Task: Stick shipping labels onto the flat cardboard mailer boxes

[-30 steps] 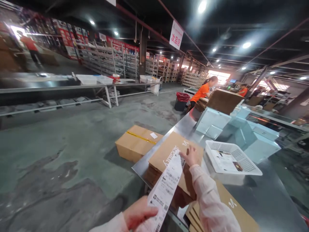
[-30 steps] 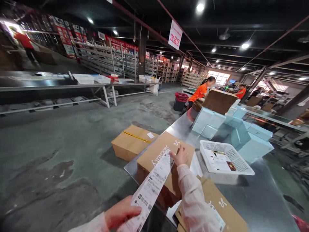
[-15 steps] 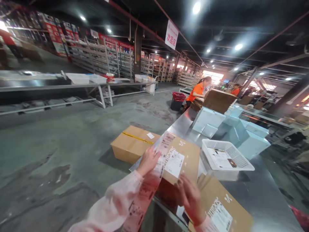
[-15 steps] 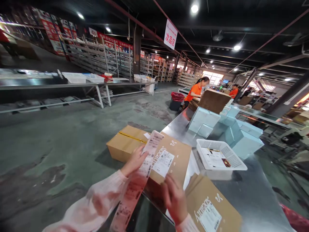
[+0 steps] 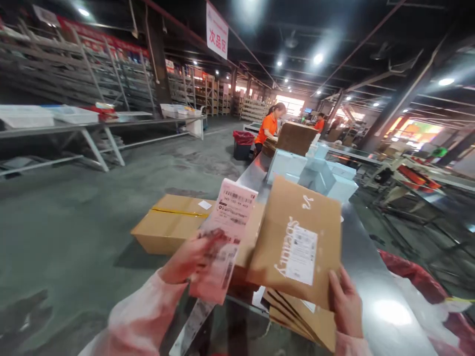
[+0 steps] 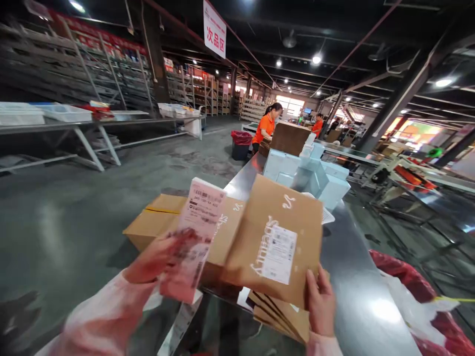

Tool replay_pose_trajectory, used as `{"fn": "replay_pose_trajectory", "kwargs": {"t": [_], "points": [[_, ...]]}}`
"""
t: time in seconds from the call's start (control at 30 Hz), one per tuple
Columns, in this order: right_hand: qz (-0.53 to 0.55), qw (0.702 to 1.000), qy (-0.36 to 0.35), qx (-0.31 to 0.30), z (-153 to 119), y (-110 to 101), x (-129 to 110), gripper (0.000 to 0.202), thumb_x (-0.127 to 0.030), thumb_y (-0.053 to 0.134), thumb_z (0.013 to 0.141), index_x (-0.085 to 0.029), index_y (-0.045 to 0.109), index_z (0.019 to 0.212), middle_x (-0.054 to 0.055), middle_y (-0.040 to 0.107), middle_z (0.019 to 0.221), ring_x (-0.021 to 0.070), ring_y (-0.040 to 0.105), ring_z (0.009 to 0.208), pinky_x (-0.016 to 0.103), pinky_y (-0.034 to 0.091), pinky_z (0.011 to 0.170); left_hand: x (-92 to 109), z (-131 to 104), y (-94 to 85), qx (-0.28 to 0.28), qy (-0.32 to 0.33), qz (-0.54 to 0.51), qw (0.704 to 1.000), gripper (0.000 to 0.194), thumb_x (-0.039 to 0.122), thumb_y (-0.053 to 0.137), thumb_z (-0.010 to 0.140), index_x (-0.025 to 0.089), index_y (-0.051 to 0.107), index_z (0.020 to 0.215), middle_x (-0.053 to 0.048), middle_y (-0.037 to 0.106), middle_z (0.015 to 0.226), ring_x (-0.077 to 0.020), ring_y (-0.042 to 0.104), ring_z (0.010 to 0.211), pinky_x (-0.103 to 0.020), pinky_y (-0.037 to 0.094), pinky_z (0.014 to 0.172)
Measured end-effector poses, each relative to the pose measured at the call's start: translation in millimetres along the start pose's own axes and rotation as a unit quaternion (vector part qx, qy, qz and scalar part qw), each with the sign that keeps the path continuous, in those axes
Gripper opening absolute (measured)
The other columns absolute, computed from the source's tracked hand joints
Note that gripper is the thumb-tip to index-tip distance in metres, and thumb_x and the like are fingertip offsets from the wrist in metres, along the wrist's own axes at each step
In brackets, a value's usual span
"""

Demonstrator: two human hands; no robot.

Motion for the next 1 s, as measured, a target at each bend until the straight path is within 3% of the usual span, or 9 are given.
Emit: {"fn": "replay_pose_trajectory", "kwargs": {"t": [0.1,0.17,0.23,0.33,0.5,0.63,0.8,0.87,1.0], "points": [[-0.143,0.987,0.040,0.062,17.8,-54.6,20.3,0.083,-0.071,0.062,0.053,-0.017,0.061,0.116,0.013,0.066,0.113,0.0353,0.055,0.111,0.050,0.044,0.095,-6.1,-23.0,-4.8,-0.034,0.013,0.020,0.999,0.046,0.041,0.079,0.064,0.016,0.065,0.100,-0.004,0.070,0.076,-0.0157,0.063,0.062,-0.022,0.049,0.055],[-0.202,0.978,-0.007,0.060,10.1,-48.4,23.1,0.085,-0.076,0.060,0.048,-0.014,0.064,0.108,0.020,0.063,0.114,0.0409,0.050,0.116,0.058,0.038,0.099,-23.1,-28.2,-3.4,-0.056,0.030,0.050,0.997,0.046,0.043,0.077,0.066,0.016,0.065,0.100,-0.005,0.071,0.081,-0.0172,0.064,0.068,-0.024,0.051,0.062],[-0.150,0.985,-0.087,-0.010,-17.8,-9.7,12.0,0.095,-0.079,0.060,0.045,-0.012,0.060,0.112,0.025,0.055,0.124,0.0420,0.046,0.121,0.059,0.036,0.101,-45.7,-29.0,4.6,-0.074,0.033,0.098,0.992,0.044,0.048,0.073,0.068,0.014,0.066,0.096,-0.006,0.071,0.085,-0.0192,0.064,0.074,-0.027,0.051,0.068],[0.086,0.946,-0.113,-0.290,-81.5,69.8,-17.0,0.092,-0.068,0.070,0.052,-0.021,0.048,0.127,0.016,0.057,0.127,0.0329,0.057,0.112,0.048,0.050,0.091,-73.6,-28.8,21.2,-0.111,0.035,0.169,0.979,0.041,0.049,0.069,0.072,0.013,0.067,0.092,-0.008,0.070,0.090,-0.0214,0.062,0.084,-0.028,0.049,0.074],[0.134,0.917,-0.026,-0.376,-135.5,128.1,-40.3,0.044,-0.053,0.069,0.068,-0.017,0.067,0.093,0.011,0.073,0.091,0.0271,0.068,0.085,0.042,0.056,0.080,-84.6,-24.9,23.8,-0.068,0.059,0.094,0.992,0.052,0.048,0.077,0.062,0.013,0.063,0.098,-0.008,0.068,0.093,-0.0205,0.060,0.085,-0.028,0.046,0.077],[0.075,0.899,-0.054,-0.428,-115.3,138.1,-49.4,0.048,-0.049,0.076,0.061,-0.019,0.070,0.098,0.009,0.073,0.098,0.0262,0.068,0.088,0.037,0.056,0.079,-94.2,-18.5,11.0,0.031,0.053,0.110,0.992,0.051,0.060,0.073,0.058,0.011,0.060,0.063,-0.001,0.055,0.059,-0.0116,0.046,0.057,-0.024,0.036,0.057],[-0.007,0.890,-0.090,-0.447,-98.2,153.9,-69.1,0.040,-0.054,0.071,0.064,-0.018,0.075,0.080,0.008,0.074,0.078,0.0244,0.068,0.073,0.034,0.056,0.070,-110.3,-6.2,0.3,0.125,0.078,0.132,0.980,0.057,0.066,0.068,0.058,0.015,0.044,0.048,0.005,0.037,0.049,-0.0083,0.033,0.052,-0.023,0.026,0.051],[-0.028,0.893,-0.109,-0.435,-87.4,165.7,-74.0,0.038,-0.055,0.069,0.066,-0.019,0.075,0.077,0.007,0.073,0.072,0.0235,0.066,0.069,0.035,0.055,0.067,-111.7,1.9,-4.0,0.109,0.075,0.099,0.986,0.053,0.063,0.071,0.058,0.014,0.053,0.057,0.003,0.046,0.055,-0.0098,0.040,0.055,-0.023,0.031,0.055],[-0.120,0.893,-0.262,-0.346,-33.5,209.6,-80.3,0.025,-0.044,0.069,0.068,-0.020,0.073,0.070,0.009,0.071,0.090,0.0243,0.065,0.087,0.037,0.051,0.083,-116.5,16.6,-13.0,-0.036,-0.012,0.009,0.999,0.057,0.048,0.084,0.047,0.009,0.067,0.085,-0.006,0.065,0.076,-0.0161,0.055,0.067,-0.028,0.041,0.068]]}}
Point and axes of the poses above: each hand's wrist, its own z-axis towards the middle knuckle, its own y-axis out of the palm, x = y × z, the point moved 1 cm from there along z, towards the middle knuckle
